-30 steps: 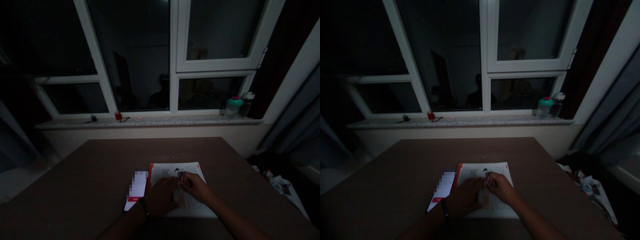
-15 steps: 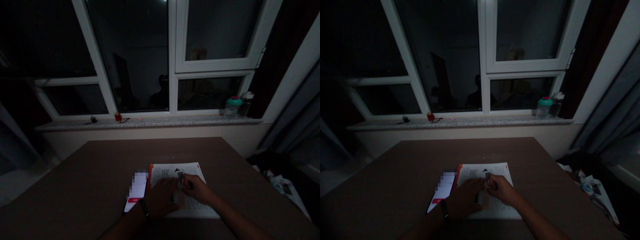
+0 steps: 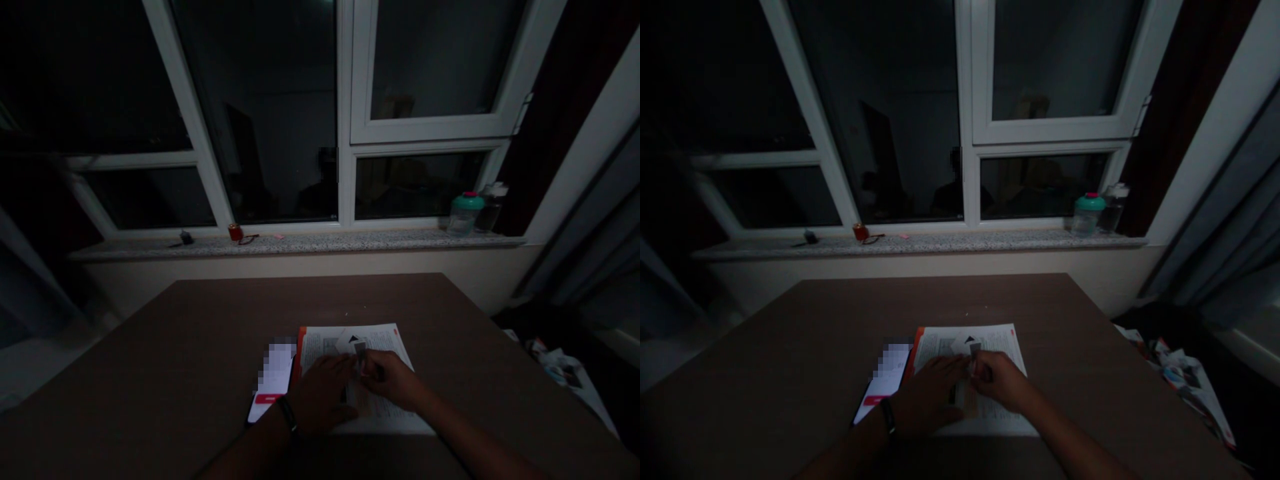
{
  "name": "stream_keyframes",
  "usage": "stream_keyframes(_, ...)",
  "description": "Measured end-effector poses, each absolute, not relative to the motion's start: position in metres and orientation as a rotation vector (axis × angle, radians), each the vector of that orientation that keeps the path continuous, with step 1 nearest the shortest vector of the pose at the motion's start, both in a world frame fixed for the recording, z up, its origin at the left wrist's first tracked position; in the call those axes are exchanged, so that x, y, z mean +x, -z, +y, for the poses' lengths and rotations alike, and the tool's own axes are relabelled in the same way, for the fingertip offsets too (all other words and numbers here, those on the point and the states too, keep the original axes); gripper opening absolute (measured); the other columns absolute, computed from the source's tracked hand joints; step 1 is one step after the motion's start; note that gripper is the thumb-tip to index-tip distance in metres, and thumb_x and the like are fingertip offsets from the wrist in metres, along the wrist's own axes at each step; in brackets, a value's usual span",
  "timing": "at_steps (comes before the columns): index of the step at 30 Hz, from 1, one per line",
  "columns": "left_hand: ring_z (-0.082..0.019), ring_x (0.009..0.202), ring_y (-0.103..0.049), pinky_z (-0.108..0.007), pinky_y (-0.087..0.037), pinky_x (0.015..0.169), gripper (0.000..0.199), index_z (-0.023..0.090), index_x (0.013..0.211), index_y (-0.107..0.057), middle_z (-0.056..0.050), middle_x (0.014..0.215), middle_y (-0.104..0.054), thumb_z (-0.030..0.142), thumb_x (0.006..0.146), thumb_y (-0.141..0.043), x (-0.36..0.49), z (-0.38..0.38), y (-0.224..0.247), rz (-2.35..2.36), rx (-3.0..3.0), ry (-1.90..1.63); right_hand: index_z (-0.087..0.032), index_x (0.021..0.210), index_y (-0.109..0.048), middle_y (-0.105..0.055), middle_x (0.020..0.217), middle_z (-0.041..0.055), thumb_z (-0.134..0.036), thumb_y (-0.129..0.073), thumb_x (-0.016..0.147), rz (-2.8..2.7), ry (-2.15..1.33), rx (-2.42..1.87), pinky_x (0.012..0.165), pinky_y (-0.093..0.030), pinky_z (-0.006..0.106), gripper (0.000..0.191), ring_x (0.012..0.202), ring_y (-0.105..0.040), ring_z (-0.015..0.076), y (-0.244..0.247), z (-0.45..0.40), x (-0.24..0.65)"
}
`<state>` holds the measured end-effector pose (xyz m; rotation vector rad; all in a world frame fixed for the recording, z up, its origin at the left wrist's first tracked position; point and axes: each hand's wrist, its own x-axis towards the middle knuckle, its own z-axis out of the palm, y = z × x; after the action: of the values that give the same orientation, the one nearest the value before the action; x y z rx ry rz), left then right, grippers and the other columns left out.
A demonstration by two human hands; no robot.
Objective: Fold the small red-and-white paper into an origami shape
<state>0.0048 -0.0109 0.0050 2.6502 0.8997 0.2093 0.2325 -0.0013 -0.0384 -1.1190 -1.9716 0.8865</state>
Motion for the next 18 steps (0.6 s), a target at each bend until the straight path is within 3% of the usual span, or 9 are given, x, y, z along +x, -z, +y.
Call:
stream_keyframes(5,-0.033,0.139,-0.032,-0.050,-0.024,0.113,0.073,0.022,0.146,-0.035,-0.012,0.153,-0.034,0.046,0.085,-0.066,0.006,-0.011,-0.005,0.905,2.633,-0.203,-0.021,0.069,-0.047,-0.053,0.064,-0.0041,-0.016,-0.058,0.077,-1.861,-0.701,-1.220,0.056,-0.035,0.021,0.014,0.060,-0.049,0.0128,0.041,0.006,0.232)
stream_keyframes(10,-0.031,0.134,-0.039,-0.047,-0.029,0.110,0.067,0.022,0.141,-0.041,-0.012,0.148,-0.043,0.044,0.084,-0.069,0.007,-0.014,-0.012,0.879,2.637,-0.258,-0.021,0.071,-0.049,-0.055,0.066,-0.0037,-0.015,-0.058,0.077,-1.945,-0.708,-1.178,0.056,-0.036,0.021,0.013,0.060,-0.050,0.0125,0.041,0.003,0.234)
stream_keyframes(18,-0.027,0.118,-0.052,-0.040,-0.037,0.102,0.030,0.022,0.117,-0.055,-0.007,0.124,-0.060,0.030,0.090,-0.063,0.009,-0.014,-0.009,0.812,2.677,-0.350,-0.022,0.071,-0.049,-0.059,0.073,-0.0020,-0.009,-0.059,0.074,-2.121,-0.573,-1.113,0.065,-0.039,0.023,0.017,0.071,-0.055,0.0151,0.034,-0.006,0.232)
